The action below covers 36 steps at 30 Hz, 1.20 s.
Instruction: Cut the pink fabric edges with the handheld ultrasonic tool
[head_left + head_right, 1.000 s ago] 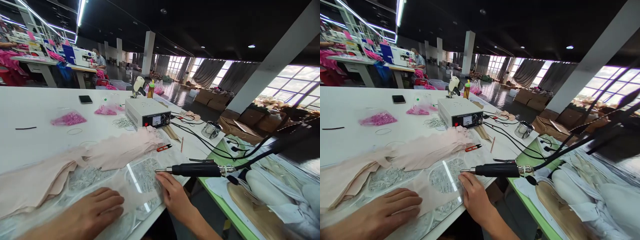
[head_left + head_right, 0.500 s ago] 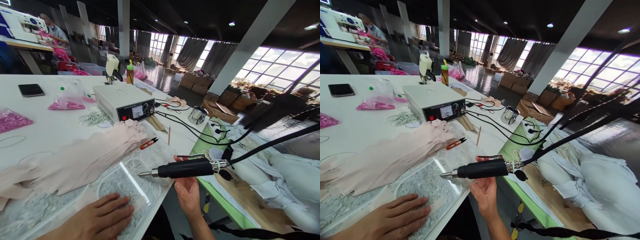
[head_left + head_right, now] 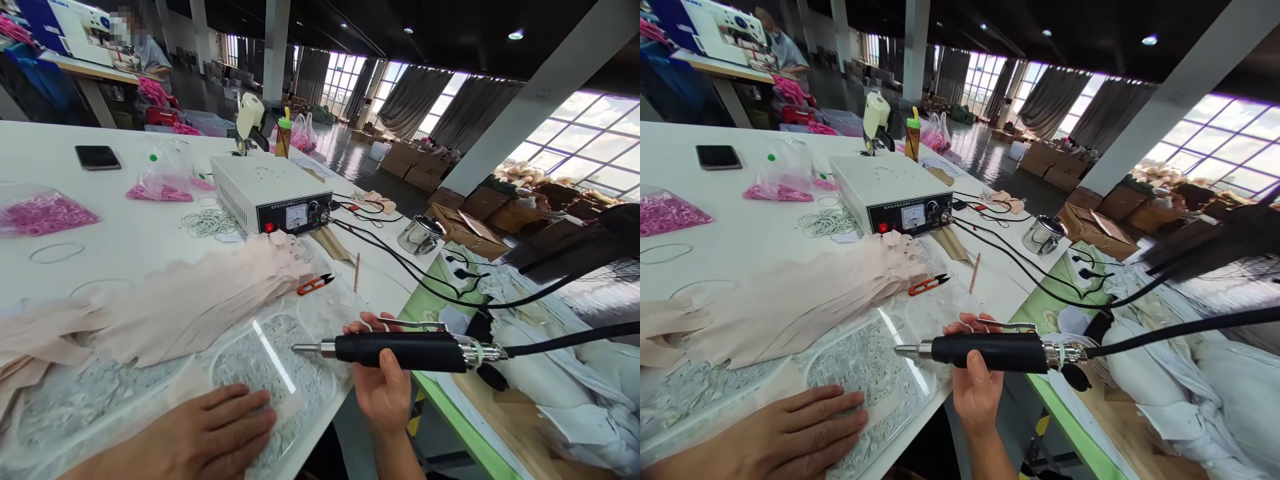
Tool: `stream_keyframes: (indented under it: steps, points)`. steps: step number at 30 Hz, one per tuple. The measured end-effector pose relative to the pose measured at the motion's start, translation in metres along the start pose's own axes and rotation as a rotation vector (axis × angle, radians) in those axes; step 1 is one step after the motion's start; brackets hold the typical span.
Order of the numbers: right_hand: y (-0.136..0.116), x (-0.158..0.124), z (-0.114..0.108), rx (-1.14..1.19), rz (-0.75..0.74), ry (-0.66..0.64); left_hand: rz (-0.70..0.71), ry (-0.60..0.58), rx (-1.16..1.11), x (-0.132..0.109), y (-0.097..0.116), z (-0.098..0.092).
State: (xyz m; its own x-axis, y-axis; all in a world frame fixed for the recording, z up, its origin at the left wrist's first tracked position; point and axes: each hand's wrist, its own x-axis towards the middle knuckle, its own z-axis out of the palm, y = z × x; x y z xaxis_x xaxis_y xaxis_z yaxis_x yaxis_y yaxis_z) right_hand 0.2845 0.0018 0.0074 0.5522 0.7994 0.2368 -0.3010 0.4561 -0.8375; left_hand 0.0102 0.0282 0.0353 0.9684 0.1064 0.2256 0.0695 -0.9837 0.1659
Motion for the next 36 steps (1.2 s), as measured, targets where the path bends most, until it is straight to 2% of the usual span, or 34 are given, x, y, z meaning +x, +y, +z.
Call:
stream_keyframes:
  steps: [3, 7, 13, 17, 21, 25, 32, 36]
  points:
    - [0.000, 0.005, 0.012, 0.064, 0.019, 0.046, 0.024, -0.059, 0.075, 0.002, 0.000, -0.004]
    - [-0.008, 0.018, 0.023, 0.124, 0.034, 0.074, 0.015, -0.025, 0.029, 0.002, 0.000, -0.007]
    - [-0.039, 0.022, 0.016, 0.123, 0.015, 0.043, -0.005, 0.013, -0.084, 0.003, -0.002, -0.007]
    - [-0.051, 0.013, 0.011, 0.119, 0.044, -0.031, 0.016, -0.025, -0.123, 0.003, -0.003, -0.007]
    - [-0.051, 0.007, 0.011, 0.100, 0.059, -0.096, -0.023, 0.011, -0.239, 0.001, -0.003, -0.006]
    - [-0.049, 0.005, 0.012, 0.048, 0.023, -0.128, -0.033, -0.003, -0.293, 0.003, -0.002, -0.007]
    - [-0.047, 0.003, 0.011, 0.074, 0.025, -0.181, 0.005, 0.020, -0.125, 0.004, -0.002, -0.011]
    - [-0.047, 0.002, 0.013, 0.103, 0.039, -0.195, 0.037, -0.052, -0.064, 0.003, -0.002, -0.012]
